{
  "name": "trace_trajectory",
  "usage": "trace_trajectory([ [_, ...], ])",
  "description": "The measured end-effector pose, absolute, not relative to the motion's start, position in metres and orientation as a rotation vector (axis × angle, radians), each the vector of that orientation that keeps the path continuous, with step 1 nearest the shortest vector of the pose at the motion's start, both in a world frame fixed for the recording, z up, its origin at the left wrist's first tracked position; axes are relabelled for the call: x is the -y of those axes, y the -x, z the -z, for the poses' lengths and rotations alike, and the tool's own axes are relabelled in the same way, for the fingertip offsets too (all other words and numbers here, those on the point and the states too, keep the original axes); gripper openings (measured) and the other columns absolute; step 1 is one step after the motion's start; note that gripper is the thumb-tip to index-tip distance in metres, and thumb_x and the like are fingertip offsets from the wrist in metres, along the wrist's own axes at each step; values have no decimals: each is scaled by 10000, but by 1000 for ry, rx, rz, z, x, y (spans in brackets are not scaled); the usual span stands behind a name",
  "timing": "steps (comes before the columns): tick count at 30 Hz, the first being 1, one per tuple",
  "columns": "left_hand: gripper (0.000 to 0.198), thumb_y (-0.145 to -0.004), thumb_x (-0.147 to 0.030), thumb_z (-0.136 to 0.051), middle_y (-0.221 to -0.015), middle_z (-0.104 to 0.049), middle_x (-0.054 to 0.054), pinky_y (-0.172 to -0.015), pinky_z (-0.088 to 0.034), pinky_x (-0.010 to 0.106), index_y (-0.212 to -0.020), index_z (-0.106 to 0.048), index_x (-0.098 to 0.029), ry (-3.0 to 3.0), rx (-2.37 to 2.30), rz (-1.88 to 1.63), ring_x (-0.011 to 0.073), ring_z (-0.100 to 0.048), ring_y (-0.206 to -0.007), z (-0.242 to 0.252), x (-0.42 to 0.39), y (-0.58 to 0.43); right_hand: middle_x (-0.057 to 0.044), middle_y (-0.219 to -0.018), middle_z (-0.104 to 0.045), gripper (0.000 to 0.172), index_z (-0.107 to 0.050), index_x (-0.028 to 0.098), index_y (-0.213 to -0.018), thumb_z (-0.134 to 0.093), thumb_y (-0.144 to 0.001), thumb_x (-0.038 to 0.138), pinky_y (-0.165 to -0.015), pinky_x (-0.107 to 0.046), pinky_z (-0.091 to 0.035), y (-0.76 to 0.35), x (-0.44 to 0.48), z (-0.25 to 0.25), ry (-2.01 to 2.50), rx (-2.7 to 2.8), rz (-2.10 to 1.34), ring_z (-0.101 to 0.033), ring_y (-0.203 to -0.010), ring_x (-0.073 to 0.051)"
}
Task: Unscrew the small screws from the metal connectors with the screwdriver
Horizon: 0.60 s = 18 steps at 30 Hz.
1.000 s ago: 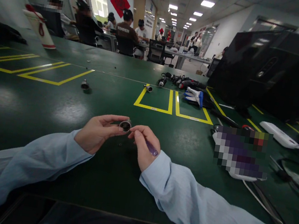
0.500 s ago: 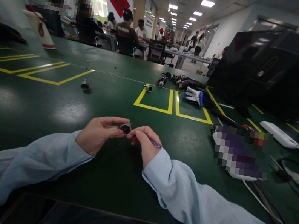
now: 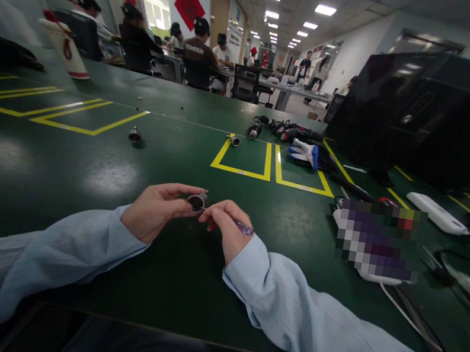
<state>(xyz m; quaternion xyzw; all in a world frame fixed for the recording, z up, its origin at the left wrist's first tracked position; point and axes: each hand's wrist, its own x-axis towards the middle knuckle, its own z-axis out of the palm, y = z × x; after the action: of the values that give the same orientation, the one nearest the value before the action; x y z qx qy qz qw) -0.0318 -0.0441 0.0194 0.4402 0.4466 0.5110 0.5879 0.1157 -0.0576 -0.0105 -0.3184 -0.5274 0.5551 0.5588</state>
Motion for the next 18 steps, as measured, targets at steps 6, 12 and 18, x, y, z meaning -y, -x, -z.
trace_trajectory([
  [6,342,-520,-30,-660,-715,-682,45,-694,-520,307,-859,-654,-79,-1089,-1076,-1145,149,-632,-653,-16,43,34,-10,-638,-611,146,-603,161,-653,-498,-748,197,-549,-252,-393,-114,55,7,782,1245,-1361,-523,-608,-121],
  [12,331,-535,-45,-648,-775,-684,59,-689,-515,292,-862,-657,-87,-1077,-1089,-1134,158,-633,-700,-15,42,35,-27,-597,-629,114,-574,143,-584,-536,-675,200,-500,-228,-373,-111,55,1,777,975,-1560,-514,-550,-107],
  [18,353,-545,-56,-660,-812,-681,64,-707,-516,287,-896,-651,-89,-1040,-1050,-1111,167,-635,-740,-13,40,35,-36,-585,-630,104,-566,131,-580,-554,-654,204,-488,-218,-363,-110,54,0,792,917,-1611,-506,-532,-101],
])
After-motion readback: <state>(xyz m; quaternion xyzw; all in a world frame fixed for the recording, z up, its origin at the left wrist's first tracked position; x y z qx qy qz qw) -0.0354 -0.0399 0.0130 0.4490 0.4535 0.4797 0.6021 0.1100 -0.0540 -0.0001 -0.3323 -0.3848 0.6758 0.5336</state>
